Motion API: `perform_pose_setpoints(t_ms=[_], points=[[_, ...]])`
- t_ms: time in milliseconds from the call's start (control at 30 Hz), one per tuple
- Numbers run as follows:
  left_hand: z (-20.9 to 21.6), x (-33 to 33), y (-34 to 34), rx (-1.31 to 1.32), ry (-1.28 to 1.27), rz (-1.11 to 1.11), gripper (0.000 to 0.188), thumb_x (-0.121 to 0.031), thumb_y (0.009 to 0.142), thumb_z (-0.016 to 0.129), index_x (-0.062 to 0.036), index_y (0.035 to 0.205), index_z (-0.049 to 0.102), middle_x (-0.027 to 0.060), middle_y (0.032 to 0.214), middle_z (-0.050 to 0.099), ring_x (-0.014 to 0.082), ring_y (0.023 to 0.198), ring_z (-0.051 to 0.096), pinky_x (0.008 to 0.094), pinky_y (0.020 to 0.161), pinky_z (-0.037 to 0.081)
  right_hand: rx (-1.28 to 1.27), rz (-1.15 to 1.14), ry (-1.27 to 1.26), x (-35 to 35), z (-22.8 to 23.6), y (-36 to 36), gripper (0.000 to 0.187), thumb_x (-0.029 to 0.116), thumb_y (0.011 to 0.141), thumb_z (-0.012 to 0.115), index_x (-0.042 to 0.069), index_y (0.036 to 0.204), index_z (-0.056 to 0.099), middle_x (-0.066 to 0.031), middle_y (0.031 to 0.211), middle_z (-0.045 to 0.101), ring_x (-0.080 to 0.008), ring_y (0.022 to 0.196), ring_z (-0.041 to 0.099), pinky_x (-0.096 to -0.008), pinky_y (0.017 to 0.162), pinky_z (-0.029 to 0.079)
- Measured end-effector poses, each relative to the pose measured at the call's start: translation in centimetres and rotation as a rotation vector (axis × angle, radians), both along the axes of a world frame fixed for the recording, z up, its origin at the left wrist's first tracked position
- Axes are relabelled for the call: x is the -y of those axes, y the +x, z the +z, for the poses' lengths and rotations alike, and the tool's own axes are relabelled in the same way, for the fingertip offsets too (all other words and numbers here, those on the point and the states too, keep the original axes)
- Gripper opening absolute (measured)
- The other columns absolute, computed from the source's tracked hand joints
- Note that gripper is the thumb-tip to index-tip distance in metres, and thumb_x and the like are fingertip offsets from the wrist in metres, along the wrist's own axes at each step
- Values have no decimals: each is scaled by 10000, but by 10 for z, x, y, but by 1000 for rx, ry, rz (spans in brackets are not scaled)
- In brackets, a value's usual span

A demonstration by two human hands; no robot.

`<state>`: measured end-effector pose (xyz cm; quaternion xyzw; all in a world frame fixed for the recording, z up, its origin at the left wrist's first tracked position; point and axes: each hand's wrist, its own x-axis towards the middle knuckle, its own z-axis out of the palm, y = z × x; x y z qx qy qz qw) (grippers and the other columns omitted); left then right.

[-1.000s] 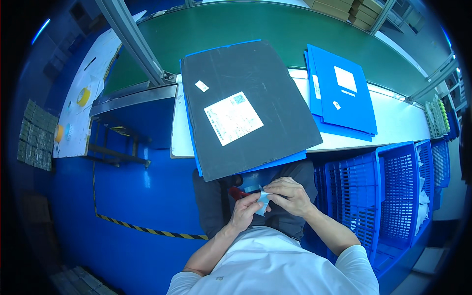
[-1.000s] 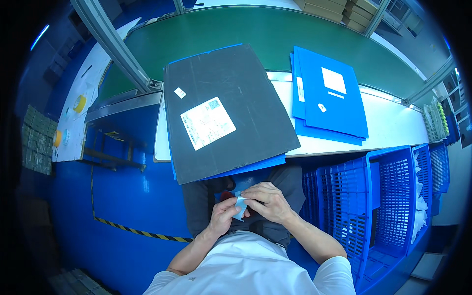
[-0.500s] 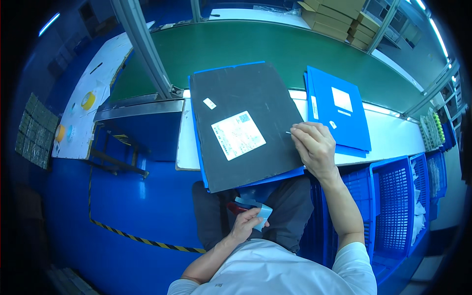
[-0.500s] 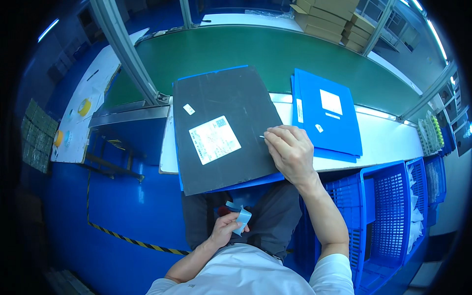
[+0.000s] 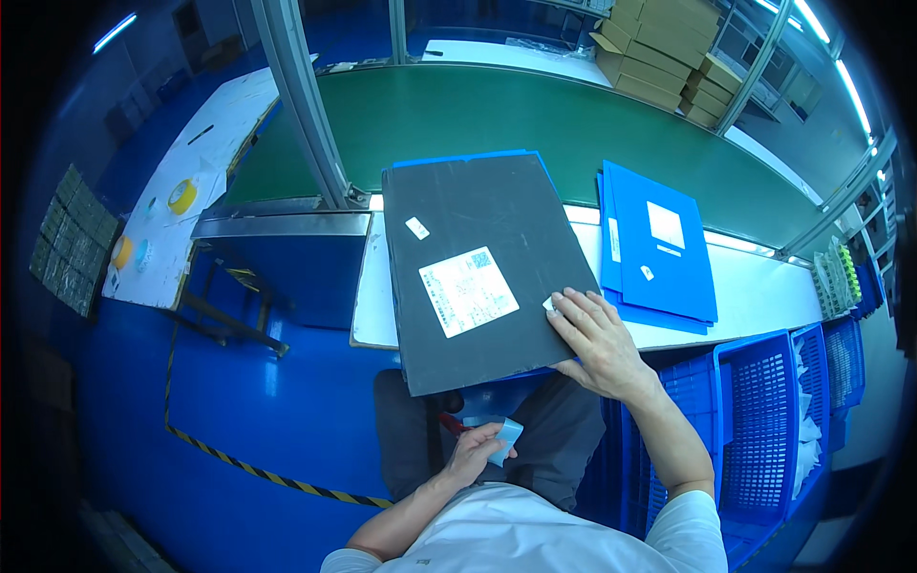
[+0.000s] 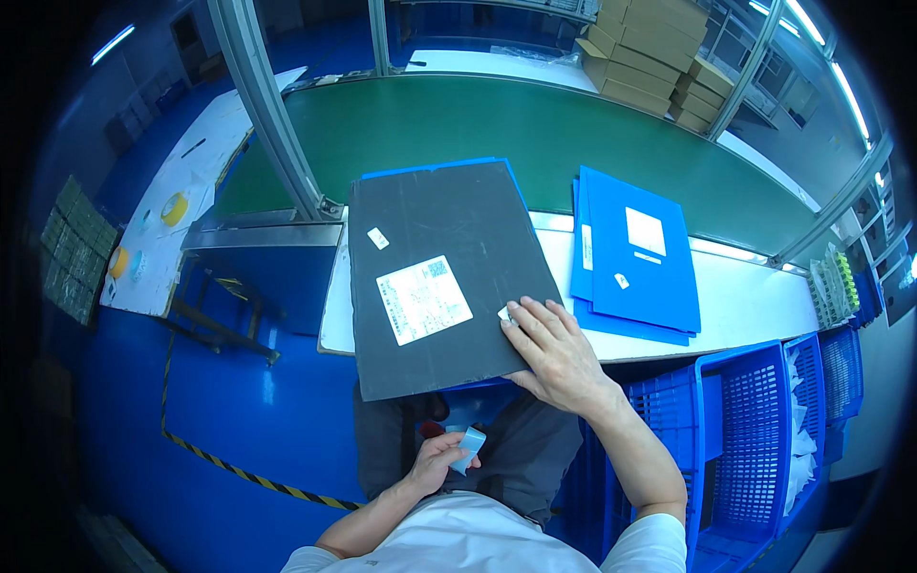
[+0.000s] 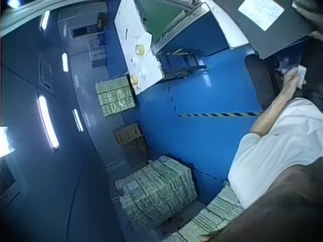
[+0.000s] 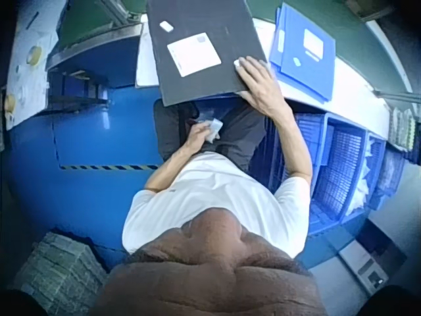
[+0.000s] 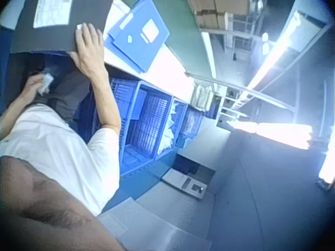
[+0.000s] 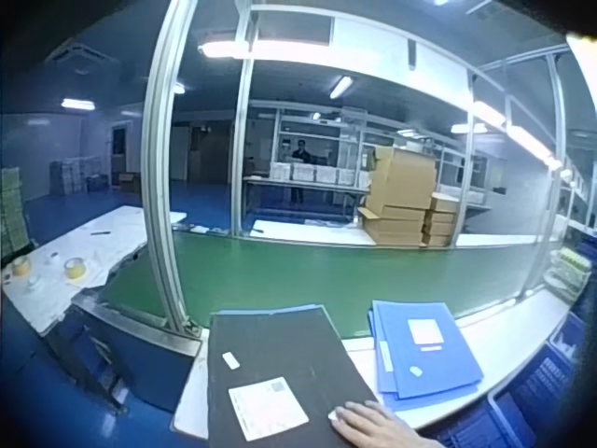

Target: The person applies small white labels to the corners of blue and black folders. They peel each label from a roll, place it on a folder, and then move the labeled folder to a separate stack on the table. The process is repeated for multiple folders throughout the clip.

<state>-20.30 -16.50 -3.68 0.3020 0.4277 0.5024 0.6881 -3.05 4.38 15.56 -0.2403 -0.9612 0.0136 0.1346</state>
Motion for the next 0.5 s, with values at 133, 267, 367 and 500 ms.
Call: perform_pose_setpoints(t_ms=[133, 267, 367, 500], points=[[-2, 2, 0, -3, -12, 10, 266, -90, 981, 552, 46, 1166, 685, 118, 956, 740, 183, 893, 716, 318, 839, 560, -250, 21, 235, -6, 13, 14, 490, 8, 717, 678, -24, 1205, 709, -191, 1292, 703, -356, 1255, 651, -510, 1100, 467], [-9, 5, 2, 9, -22, -12, 290, -94, 988, 566, 34, 1218, 686, 107, 971, 745, 159, 907, 700, 307, 844, 541, -535, -125, 331, -25, 25, 47, 426, -104, 764, 611, -47, 1170, 727, -209, 1187, 745, -364, 1157, 709, -447, 1020, 525], [-9, 4, 3, 7, -43, -30, 310, -95, 989, 571, 31, 1250, 682, 106, 986, 748, 151, 924, 697, 305, 857, 536, -511, -324, 470, -46, 21, 84, 463, -160, 803, 563, -32, 1216, 725, -201, 1240, 731, -362, 1232, 670, -432, 1051, 509], [-4, 0, 4, 25, -45, -36, 314, -90, 987, 566, 30, 1253, 679, 108, 973, 751, 151, 918, 703, 305, 857, 537, -357, -572, 300, -91, -21, 165, 468, -143, 814, 552, -15, 1233, 717, -175, 1308, 704, -368, 1290, 622, -453, 1110, 467]])
